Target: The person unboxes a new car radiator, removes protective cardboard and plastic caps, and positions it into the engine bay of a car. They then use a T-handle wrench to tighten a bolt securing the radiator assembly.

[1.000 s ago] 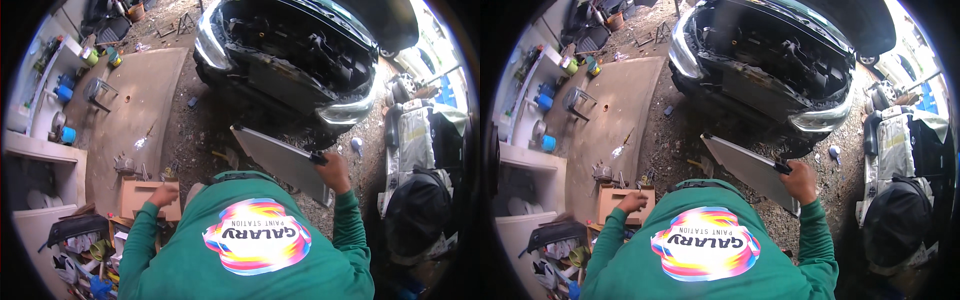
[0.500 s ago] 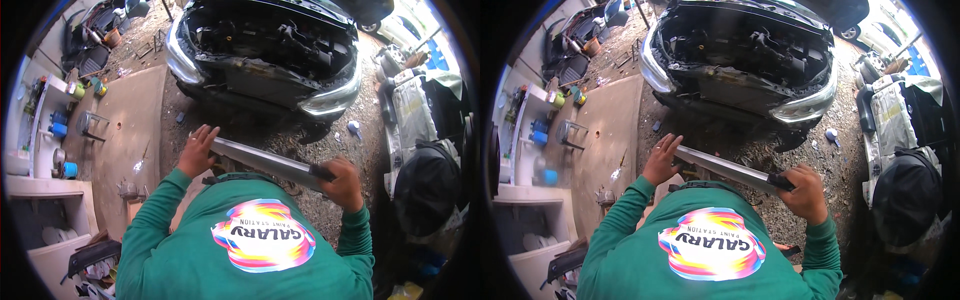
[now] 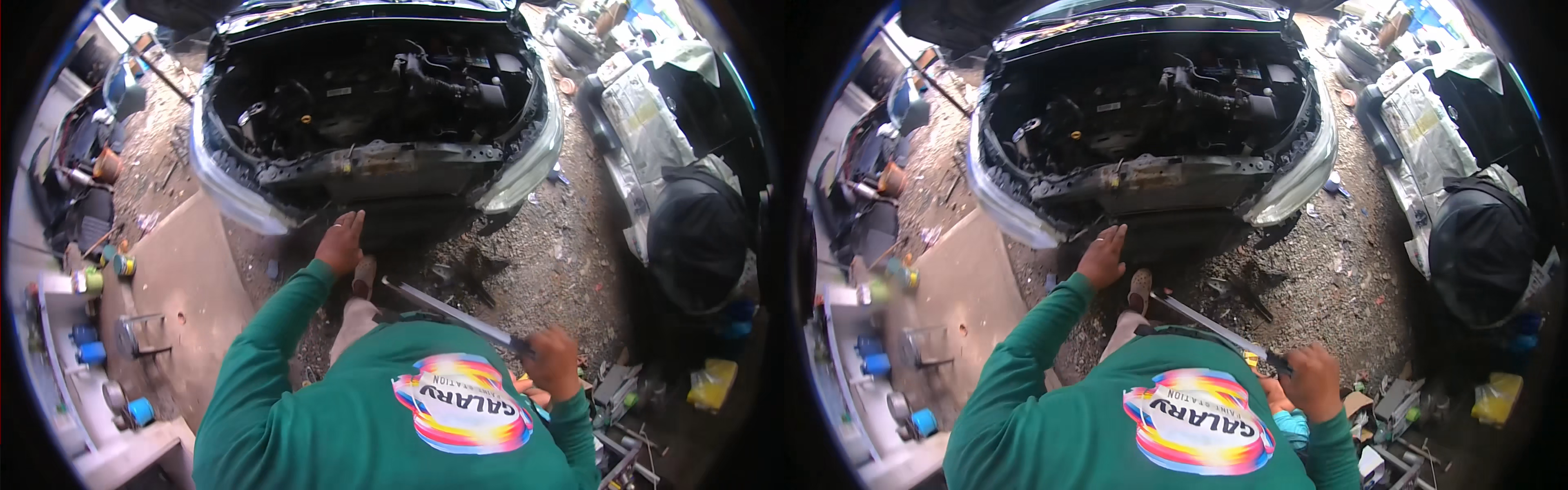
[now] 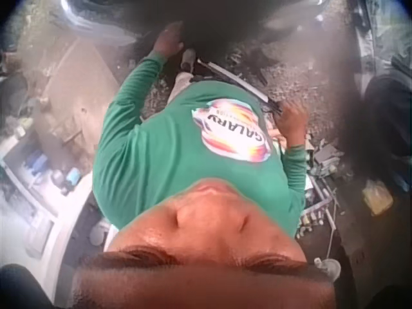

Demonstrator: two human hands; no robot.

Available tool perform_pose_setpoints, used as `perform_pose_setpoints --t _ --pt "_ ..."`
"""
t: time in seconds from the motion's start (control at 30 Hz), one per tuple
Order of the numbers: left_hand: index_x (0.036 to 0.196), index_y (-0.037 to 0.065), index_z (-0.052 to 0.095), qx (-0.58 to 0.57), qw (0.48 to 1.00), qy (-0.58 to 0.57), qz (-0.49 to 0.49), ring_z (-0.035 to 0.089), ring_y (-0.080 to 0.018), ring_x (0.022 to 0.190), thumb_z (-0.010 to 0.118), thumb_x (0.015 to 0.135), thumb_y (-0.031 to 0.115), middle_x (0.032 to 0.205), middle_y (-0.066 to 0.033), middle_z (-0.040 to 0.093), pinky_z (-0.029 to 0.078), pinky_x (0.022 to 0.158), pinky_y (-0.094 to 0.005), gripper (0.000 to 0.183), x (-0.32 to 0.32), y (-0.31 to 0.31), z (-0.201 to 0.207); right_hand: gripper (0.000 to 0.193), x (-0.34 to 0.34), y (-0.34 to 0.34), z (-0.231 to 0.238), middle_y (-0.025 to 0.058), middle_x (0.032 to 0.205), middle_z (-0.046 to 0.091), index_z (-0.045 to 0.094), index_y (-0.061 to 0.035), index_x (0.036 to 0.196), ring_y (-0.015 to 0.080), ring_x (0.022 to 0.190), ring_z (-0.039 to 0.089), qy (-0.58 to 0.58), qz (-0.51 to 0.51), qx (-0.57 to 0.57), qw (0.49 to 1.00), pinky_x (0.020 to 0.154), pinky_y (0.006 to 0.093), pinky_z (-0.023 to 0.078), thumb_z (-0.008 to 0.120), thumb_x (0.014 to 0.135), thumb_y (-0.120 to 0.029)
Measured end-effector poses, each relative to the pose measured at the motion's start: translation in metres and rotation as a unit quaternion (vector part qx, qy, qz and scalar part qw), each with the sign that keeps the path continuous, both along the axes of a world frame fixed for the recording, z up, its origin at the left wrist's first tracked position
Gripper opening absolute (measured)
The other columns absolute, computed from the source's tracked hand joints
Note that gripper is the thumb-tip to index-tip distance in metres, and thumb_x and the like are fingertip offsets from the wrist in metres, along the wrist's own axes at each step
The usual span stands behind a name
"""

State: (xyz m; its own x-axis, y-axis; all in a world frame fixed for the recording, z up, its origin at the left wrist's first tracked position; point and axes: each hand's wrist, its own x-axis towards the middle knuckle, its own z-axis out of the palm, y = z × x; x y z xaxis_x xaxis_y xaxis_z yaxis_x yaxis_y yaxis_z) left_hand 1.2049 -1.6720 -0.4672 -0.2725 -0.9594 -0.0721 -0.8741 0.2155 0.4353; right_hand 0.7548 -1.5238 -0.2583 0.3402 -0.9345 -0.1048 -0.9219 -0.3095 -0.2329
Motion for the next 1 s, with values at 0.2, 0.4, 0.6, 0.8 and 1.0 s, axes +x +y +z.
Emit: perform_pose_setpoints --t 0.2,0.4,0.6,0.8,1.0 --pt "0.159 0.005 0.029 -0.071 0.97 -0.222 0.066 0.039 -0.0381 0.146 0.061 0.092 0.018 0.155 -0.0192 0.04 0.046 0.108 -0.0534 0.075 0.012 -0.157 -0.108 0.02 0.052 -0.008 0.029 0.0125 0.081 0.067 0.07 -0.0062 0.083 0.0372 0.081 0.063 0.082 -0.151 0.027 0.985 0.071 0.0473 0.052 0.08 0.065 -0.01" --pt "0.151 0.017 0.045 0.069 0.986 -0.107 0.112 0.051 -0.038 0.132 0.054 0.096 0.017 0.141 -0.0184 0.05 0.05 0.103 -0.0514 0.056 0.06 -0.223 -0.127 0.025 0.081 -0.001 0.068 0.0144 0.084 0.067 0.069 -0.005 0.088 0.0367 0.083 0.063 0.108 -0.252 0.069 0.959 0.073 0.047 0.051 0.079 0.065 -0.007" --pt "0.13 0.017 0.066 -0.017 0.986 -0.126 0.111 0.059 -0.0353 0.114 0.059 0.091 0.017 0.12 -0.0126 0.06 0.05 0.097 -0.0487 0.04 0.134 -0.28 -0.126 0.038 0.098 0.008 0.06 0.0174 0.101 0.065 0.07 -0.0008 0.099 0.0358 0.107 0.062 0.044 -0.382 0.142 0.912 0.091 0.0414 0.051 0.081 0.064 -0.009" --pt "0.154 0.019 0.044 0.049 0.958 -0.284 0.006 0.03 -0.0388 0.151 0.073 0.085 0.029 0.156 -0.0144 0.042 0.028 0.117 -0.0639 0.076 0.099 -0.278 -0.082 0.027 0.109 0.023 0.029 0.0141 0.08 0.066 0.073 -0.0058 0.09 0.0357 0.076 0.062 0.027 -0.365 0.086 0.927 0.069 0.0446 0.05 0.082 0.066 -0.013" --pt "0.167 0.021 0.014 0.03 0.974 -0.187 -0.124 0.027 -0.0415 0.153 0.088 0.074 0.031 0.165 -0.0198 0.031 0.026 0.12 -0.0636 0.119 0.032 -0.267 -0.113 0.025 0.119 0.022 0.024 0.0129 0.079 0.066 0.071 -0.0061 0.088 0.0351 0.074 0.061 0.011 -0.379 0.072 0.922 0.067 0.0446 0.05 0.082 0.066 -0.012"
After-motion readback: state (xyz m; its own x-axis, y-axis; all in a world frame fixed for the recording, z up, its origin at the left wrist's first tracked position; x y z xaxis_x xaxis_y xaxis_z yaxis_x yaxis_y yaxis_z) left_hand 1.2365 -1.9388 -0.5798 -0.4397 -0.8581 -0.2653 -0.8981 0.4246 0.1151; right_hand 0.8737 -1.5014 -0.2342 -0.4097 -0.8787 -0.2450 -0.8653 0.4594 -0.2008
